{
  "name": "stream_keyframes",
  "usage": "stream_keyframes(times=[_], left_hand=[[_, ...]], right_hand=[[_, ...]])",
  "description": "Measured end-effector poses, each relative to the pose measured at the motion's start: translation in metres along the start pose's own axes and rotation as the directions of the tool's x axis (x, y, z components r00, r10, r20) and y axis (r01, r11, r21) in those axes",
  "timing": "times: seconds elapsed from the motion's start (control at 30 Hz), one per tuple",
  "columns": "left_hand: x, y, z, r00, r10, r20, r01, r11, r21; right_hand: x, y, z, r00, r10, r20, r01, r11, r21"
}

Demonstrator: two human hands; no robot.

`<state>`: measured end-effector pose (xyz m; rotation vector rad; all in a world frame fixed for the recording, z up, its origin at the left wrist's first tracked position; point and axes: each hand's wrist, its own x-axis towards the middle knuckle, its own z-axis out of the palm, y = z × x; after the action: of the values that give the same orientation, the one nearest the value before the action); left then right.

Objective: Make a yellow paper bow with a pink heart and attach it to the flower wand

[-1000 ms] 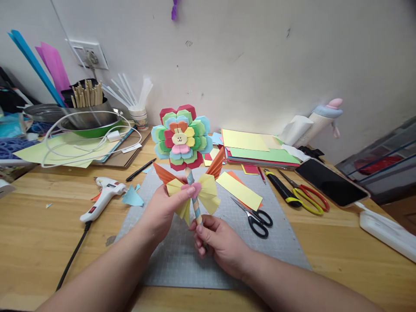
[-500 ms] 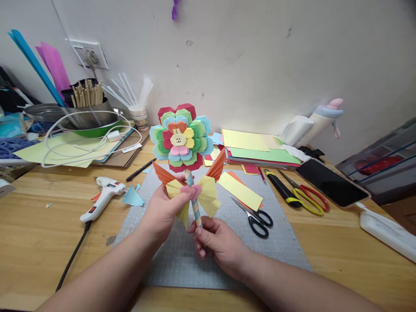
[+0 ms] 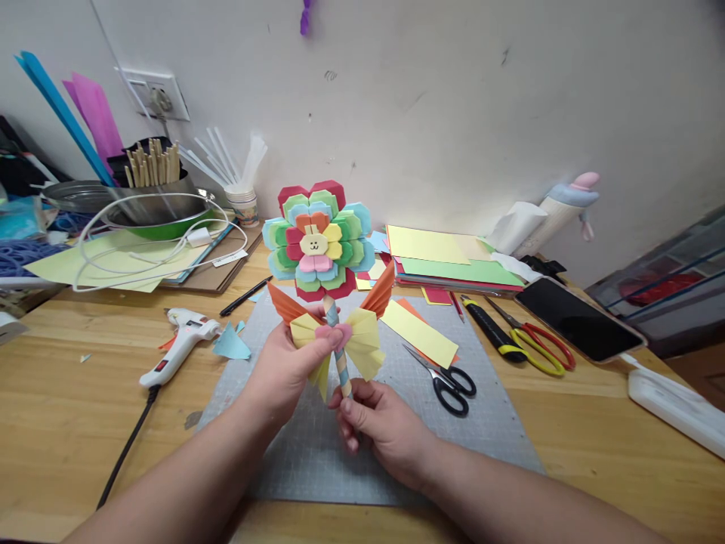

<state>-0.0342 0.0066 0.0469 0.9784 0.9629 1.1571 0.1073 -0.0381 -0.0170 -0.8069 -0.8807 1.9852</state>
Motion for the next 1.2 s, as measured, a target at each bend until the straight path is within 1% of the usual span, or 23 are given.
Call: stream_keyframes(times=[0.13,0.27,0.33,0.4,0.47,0.8,1.2], left_hand=[[0.0005,-0.0009,-0.001,0.999,0.02,-0.044,-0.02,1.0,-0.001],[0.0042,-0.0026,-0.0016,0.999,0.038,-0.027,-0.038,0.999,0.0],[0.0064,-0.0033,-0.0018,0.99,0.098,-0.098,-0.098,0.995,0.0],[0.0078,-0.0034,-0.002,0.966,0.161,-0.202,-0.162,0.987,0.011],[0.0079,-0.0027,-0.0022,0.948,0.186,-0.259,-0.182,0.983,0.039],[0.0083,-0.0007,-0.0015,0.952,0.137,-0.274,-0.119,0.99,0.081],[0.0091,-0.0007,-0.0053,0.949,0.142,-0.28,-0.122,0.989,0.087]], right_hand=[[0.0006,0.0019,-0.0014,1.0,-0.004,-0.006,0.005,0.998,0.058],[0.0016,0.0009,-0.0008,1.0,0.004,0.001,-0.004,0.99,0.144],[0.0022,-0.0007,-0.0007,1.0,0.017,0.008,-0.018,0.982,0.187],[0.0028,-0.0025,-0.0012,1.0,0.026,0.007,-0.026,0.975,0.223],[0.0034,-0.0038,-0.0022,0.999,0.032,-0.003,-0.03,0.969,0.246],[0.0048,-0.0028,-0.0048,0.999,0.041,-0.015,-0.036,0.965,0.258],[0.0052,-0.0046,-0.0045,0.999,0.038,-0.017,-0.033,0.967,0.251]])
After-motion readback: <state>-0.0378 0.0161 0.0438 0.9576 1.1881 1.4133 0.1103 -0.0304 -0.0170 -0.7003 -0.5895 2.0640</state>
